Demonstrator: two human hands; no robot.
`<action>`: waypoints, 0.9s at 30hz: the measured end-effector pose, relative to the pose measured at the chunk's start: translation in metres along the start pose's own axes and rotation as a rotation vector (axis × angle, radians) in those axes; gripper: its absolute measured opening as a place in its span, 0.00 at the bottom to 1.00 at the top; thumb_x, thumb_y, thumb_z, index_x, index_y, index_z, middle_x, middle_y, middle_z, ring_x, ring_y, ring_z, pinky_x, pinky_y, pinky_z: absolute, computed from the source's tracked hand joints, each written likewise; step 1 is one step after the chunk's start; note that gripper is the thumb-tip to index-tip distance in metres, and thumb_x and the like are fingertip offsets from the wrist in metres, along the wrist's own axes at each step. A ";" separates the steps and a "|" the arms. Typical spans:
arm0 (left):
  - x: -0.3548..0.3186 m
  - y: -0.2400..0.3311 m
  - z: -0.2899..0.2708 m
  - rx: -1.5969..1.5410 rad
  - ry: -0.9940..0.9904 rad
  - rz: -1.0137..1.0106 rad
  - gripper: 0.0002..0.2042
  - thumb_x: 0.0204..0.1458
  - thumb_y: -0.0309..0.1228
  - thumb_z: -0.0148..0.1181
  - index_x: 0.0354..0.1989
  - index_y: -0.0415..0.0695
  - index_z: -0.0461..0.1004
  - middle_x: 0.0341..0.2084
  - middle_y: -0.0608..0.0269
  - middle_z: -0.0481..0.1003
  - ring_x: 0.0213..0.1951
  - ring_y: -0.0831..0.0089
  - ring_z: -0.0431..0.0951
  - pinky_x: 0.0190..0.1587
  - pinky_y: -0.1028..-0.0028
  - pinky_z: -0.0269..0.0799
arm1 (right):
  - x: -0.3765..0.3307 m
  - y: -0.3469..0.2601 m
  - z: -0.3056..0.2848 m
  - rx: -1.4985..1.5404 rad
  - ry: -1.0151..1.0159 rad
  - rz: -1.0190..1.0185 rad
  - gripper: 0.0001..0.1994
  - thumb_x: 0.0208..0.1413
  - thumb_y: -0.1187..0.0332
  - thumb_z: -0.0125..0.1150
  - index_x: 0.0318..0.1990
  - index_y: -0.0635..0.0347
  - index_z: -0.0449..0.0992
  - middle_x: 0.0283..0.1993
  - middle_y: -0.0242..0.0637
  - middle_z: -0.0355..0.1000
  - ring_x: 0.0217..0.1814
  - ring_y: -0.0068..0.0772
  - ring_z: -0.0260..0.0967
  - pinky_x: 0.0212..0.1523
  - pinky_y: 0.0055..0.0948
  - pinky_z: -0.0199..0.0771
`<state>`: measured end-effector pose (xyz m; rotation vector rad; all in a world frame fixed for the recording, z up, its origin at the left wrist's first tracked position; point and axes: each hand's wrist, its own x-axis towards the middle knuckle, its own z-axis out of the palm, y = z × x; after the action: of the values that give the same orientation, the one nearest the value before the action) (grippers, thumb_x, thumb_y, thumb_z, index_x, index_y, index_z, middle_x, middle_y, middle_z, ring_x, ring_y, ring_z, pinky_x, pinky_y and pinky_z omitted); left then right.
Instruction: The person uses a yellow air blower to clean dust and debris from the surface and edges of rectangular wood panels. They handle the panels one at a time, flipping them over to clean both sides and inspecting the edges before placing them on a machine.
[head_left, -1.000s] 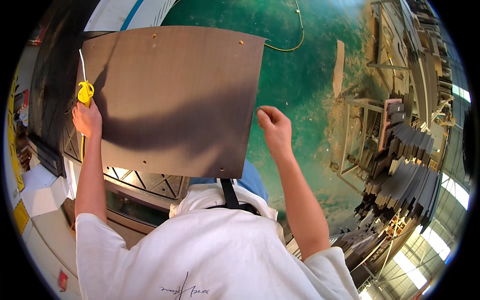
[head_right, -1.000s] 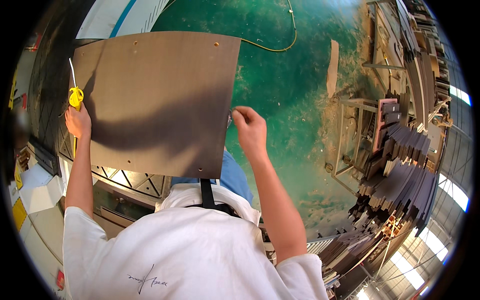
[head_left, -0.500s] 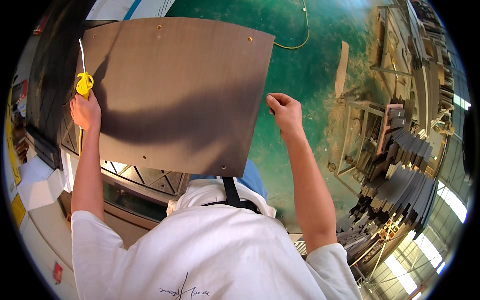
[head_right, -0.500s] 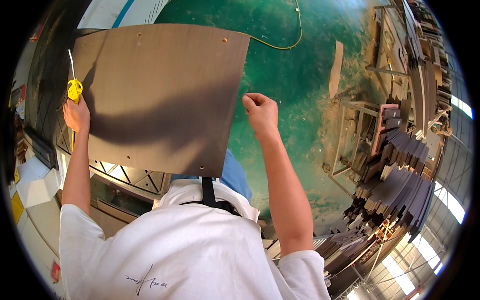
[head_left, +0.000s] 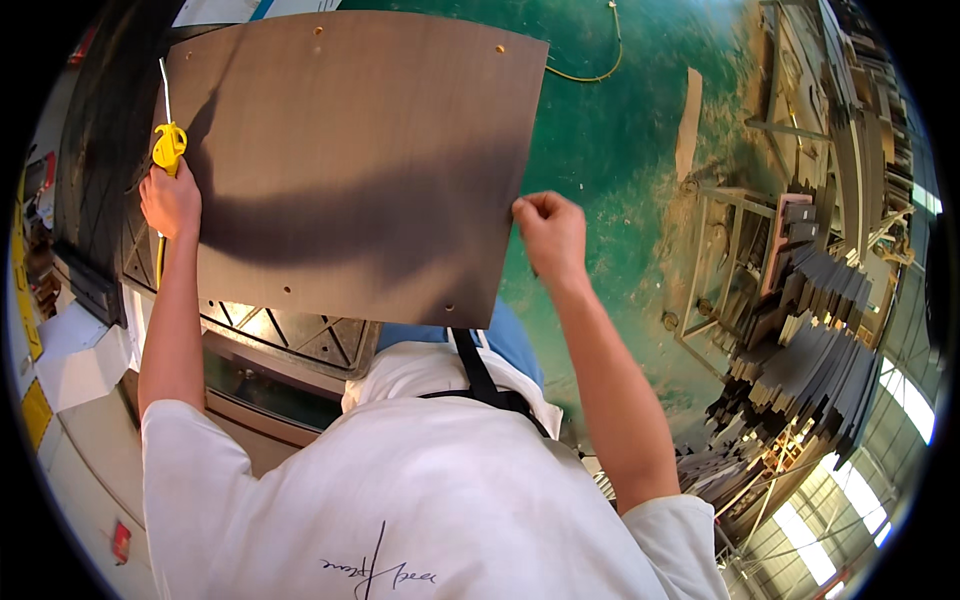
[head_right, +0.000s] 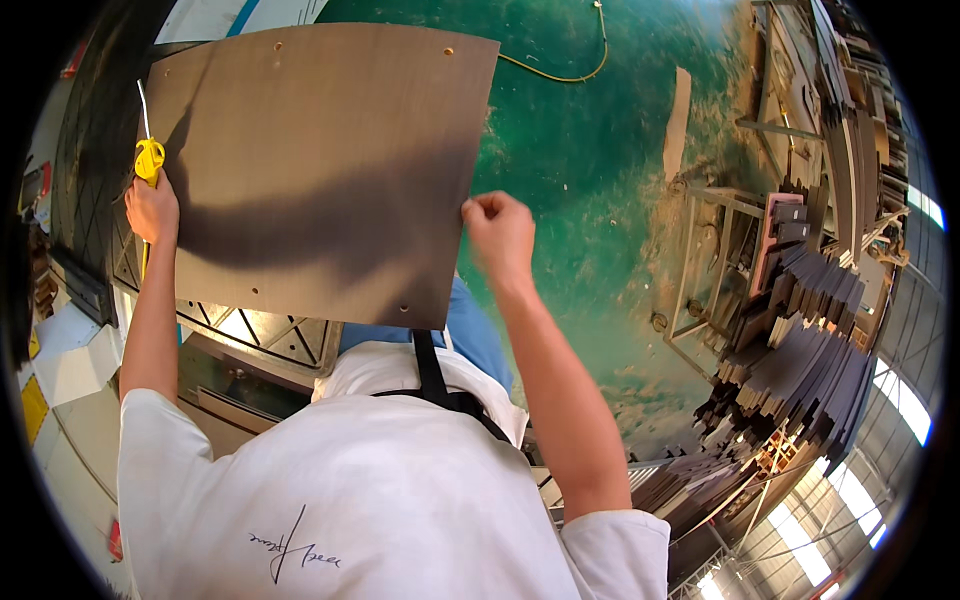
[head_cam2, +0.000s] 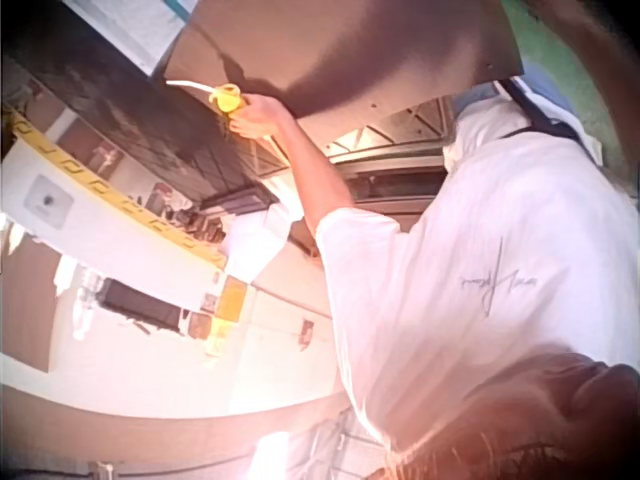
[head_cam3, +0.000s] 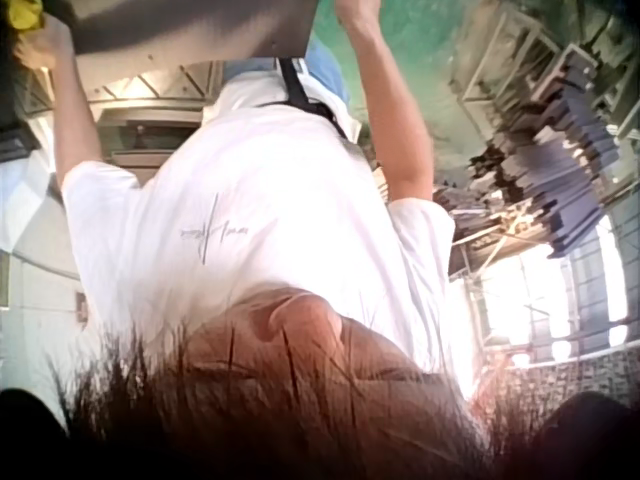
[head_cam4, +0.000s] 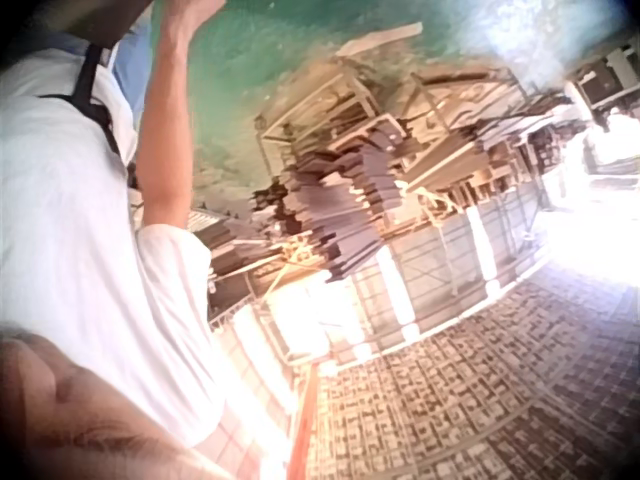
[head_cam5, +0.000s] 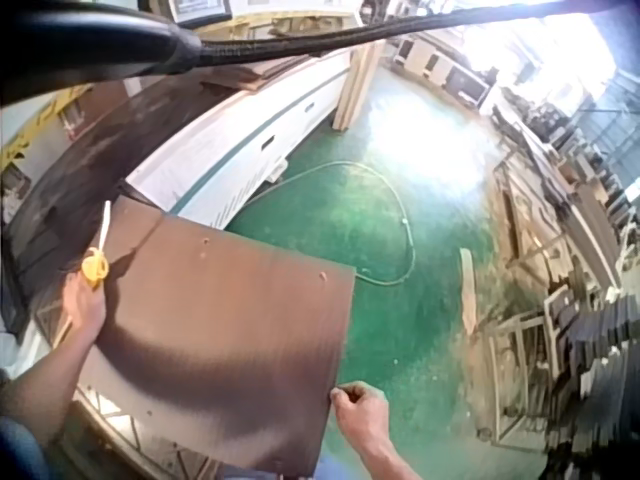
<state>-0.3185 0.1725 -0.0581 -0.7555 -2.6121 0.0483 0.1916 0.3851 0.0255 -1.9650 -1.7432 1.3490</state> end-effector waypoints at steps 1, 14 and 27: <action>-0.001 0.001 0.000 -0.008 0.006 -0.003 0.21 0.58 0.50 0.63 0.39 0.40 0.79 0.38 0.53 0.80 0.48 0.53 0.79 0.50 0.52 0.74 | -0.016 0.007 0.002 -0.028 0.001 0.030 0.11 0.56 0.66 0.68 0.38 0.67 0.84 0.31 0.43 0.82 0.31 0.29 0.77 0.37 0.33 0.76; -0.053 0.019 -0.074 -0.168 -0.286 -0.227 0.18 0.55 0.34 0.66 0.50 0.40 0.73 0.45 0.47 0.78 0.49 0.46 0.80 0.50 0.52 0.77 | -0.017 0.065 -0.175 0.177 -0.253 -0.116 0.06 0.62 0.71 0.64 0.41 0.66 0.80 0.30 0.28 0.75 0.28 0.16 0.69 0.27 0.21 0.68; -0.341 0.152 -0.265 -0.383 -0.211 -1.022 0.10 0.55 0.34 0.64 0.36 0.38 0.81 0.31 0.43 0.82 0.37 0.41 0.82 0.40 0.50 0.77 | 0.144 -0.073 -0.234 -0.452 -0.647 -1.148 0.08 0.45 0.78 0.69 0.33 0.57 0.77 0.34 0.38 0.75 0.41 0.45 0.75 0.42 0.39 0.77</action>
<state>0.1250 0.1040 0.0300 0.5774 -2.9172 -0.7041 0.2926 0.6271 0.1355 -0.2561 -2.9025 1.1750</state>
